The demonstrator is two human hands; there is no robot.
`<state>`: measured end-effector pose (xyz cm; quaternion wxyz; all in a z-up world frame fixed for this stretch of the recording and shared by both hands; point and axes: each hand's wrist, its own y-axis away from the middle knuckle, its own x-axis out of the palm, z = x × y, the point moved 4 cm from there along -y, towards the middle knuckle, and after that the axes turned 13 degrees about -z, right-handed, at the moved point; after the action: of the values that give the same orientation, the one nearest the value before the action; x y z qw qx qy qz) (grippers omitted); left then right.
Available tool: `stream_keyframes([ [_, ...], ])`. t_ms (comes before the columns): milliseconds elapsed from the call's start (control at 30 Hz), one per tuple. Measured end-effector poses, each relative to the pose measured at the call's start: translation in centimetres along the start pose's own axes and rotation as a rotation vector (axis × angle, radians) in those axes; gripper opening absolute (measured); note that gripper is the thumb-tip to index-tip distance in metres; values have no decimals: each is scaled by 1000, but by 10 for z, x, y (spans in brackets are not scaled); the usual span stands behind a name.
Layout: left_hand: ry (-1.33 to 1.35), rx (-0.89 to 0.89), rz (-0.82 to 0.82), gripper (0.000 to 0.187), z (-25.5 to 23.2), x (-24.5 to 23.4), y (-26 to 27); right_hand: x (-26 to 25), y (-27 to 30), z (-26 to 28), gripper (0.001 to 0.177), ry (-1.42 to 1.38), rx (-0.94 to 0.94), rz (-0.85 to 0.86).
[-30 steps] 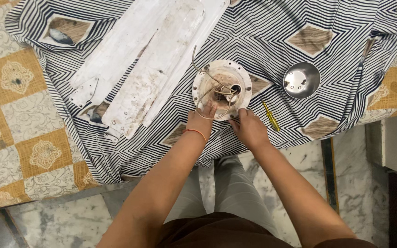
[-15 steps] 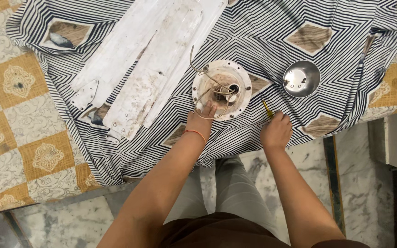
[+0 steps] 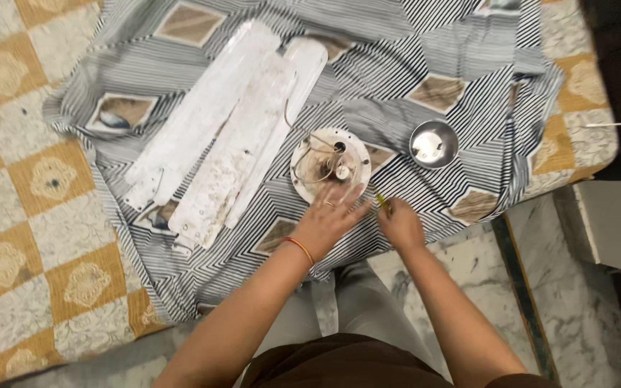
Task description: The person disassembles and reassembles the central hub of an electric fan. They remove the top cap, unscrew and remove the central rod, place the cap aside, then reinsert the rod and tighten it back into place using a screwdriver.
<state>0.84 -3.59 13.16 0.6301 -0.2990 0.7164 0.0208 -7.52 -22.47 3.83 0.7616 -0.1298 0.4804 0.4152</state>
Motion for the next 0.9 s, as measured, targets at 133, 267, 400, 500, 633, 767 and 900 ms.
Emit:
stream_keyframes([
  [133,-108,138,-206,65,-11,-57,-61,-32,21,35,31,-63,-110,-51],
  [267,-342,9,-261,68,10,-101,-117,-37,23,47,33,26,-144,-5],
  [400,-227,-241,46,75,45,-103,-144,-36,17,50,34,96,-157,61],
  [500,-88,-366,186,77,63,-93,-145,-34,13,56,34,154,-134,132],
  [633,-55,-392,237,70,71,-76,-138,-33,20,59,33,186,-137,116],
  [767,-27,-431,306,64,76,-72,-138,-29,14,64,33,194,-56,186],
  [900,-2,-446,323,63,74,-66,-139,-29,16,62,32,214,-84,189],
])
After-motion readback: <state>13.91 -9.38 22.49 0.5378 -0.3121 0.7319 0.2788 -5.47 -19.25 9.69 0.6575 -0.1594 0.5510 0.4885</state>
